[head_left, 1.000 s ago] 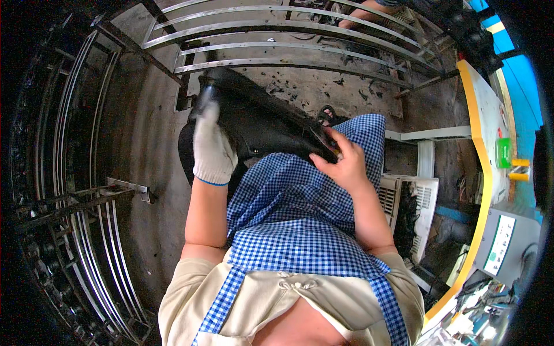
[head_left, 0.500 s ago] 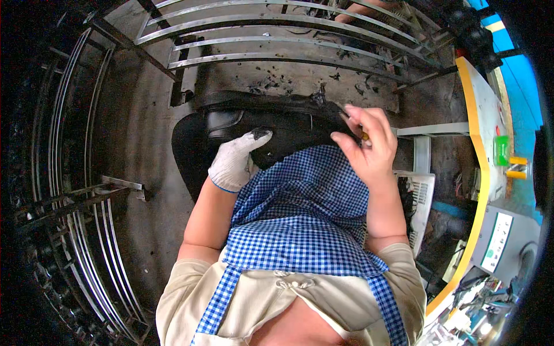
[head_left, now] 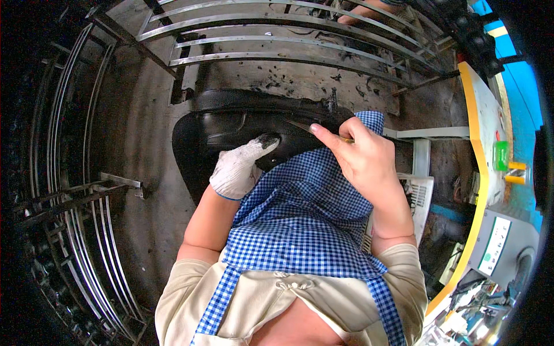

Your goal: Trimming excess material or glue from black manufactured shoes using a knife.

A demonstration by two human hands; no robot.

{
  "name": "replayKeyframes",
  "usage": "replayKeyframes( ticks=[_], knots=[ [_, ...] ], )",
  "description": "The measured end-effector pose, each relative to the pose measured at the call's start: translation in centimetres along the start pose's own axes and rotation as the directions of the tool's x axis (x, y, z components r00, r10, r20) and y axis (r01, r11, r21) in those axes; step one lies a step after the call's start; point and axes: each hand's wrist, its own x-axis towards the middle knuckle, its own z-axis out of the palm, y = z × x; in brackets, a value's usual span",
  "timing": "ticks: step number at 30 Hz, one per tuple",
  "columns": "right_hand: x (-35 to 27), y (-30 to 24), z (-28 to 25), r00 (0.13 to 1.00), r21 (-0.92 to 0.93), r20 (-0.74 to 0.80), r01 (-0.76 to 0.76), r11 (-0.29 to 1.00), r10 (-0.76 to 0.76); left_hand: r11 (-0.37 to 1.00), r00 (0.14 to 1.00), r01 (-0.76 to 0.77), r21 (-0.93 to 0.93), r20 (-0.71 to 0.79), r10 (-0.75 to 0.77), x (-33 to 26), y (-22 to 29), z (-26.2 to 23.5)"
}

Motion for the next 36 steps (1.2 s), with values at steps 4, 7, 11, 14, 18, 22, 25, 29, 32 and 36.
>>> replayKeyframes(
  ticks=[4,7,11,14,18,22,25,29,32,36],
  knots=[
    [-0.3,0.2,0.9,0.997,-0.034,-0.019,-0.071,0.997,0.07,0.951,0.993,-0.112,0.289,0.062,0.098,0.1,0.6,-0.6],
    [-0.5,0.4,1.0,0.998,0.005,-0.032,-0.062,0.998,0.062,0.948,0.994,-0.107,0.301,0.063,0.093,0.1,0.9,-0.8],
    [-0.4,0.9,0.9,0.999,0.108,-0.008,-0.033,0.994,0.034,0.92,0.987,-0.161,0.356,0.056,0.151,-0.1,0.2,-0.7],
    [-0.5,0.6,1.2,0.997,0.072,-0.034,-0.063,0.995,0.065,0.923,0.995,-0.066,0.379,0.093,0.032,-0.4,0.2,-0.6],
    [-0.5,1.1,1.5,0.993,0.078,-0.083,-0.072,0.994,0.078,0.901,0.993,-0.094,0.423,0.107,0.053,-0.3,0.5,-0.9],
    [-0.6,1.5,1.2,0.997,0.154,-0.062,-0.031,0.988,0.041,0.907,0.99,0.131,-0.4,0.008,-0.14,-0.1,0.1,0.5],
    [-0.6,1.3,1.6,0.994,0.089,-0.077,-0.068,0.994,0.074,0.997,0.994,0.079,-0.013,0.07,-0.078,-0.2,0.1,-0.1],
    [-0.6,1.4,1.9,0.991,0.098,-0.088,-0.096,0.991,0.105,0.839,0.982,-0.07,0.539,0.186,-0.038,-0.3,0.1,-0.8],
    [-0.7,1.6,1.8,0.984,0.162,-0.1,-0.132,0.978,0.149,0.891,0.99,-0.086,0.446,0.135,0.028,-0.4,0.0,-0.9],
    [-0.8,1.4,0.3,0.995,0.058,-0.027,-0.091,0.994,0.092,0.851,0.979,-0.03,0.524,0.188,-0.081,-0.5,-0.2,-0.8]
  ],
)
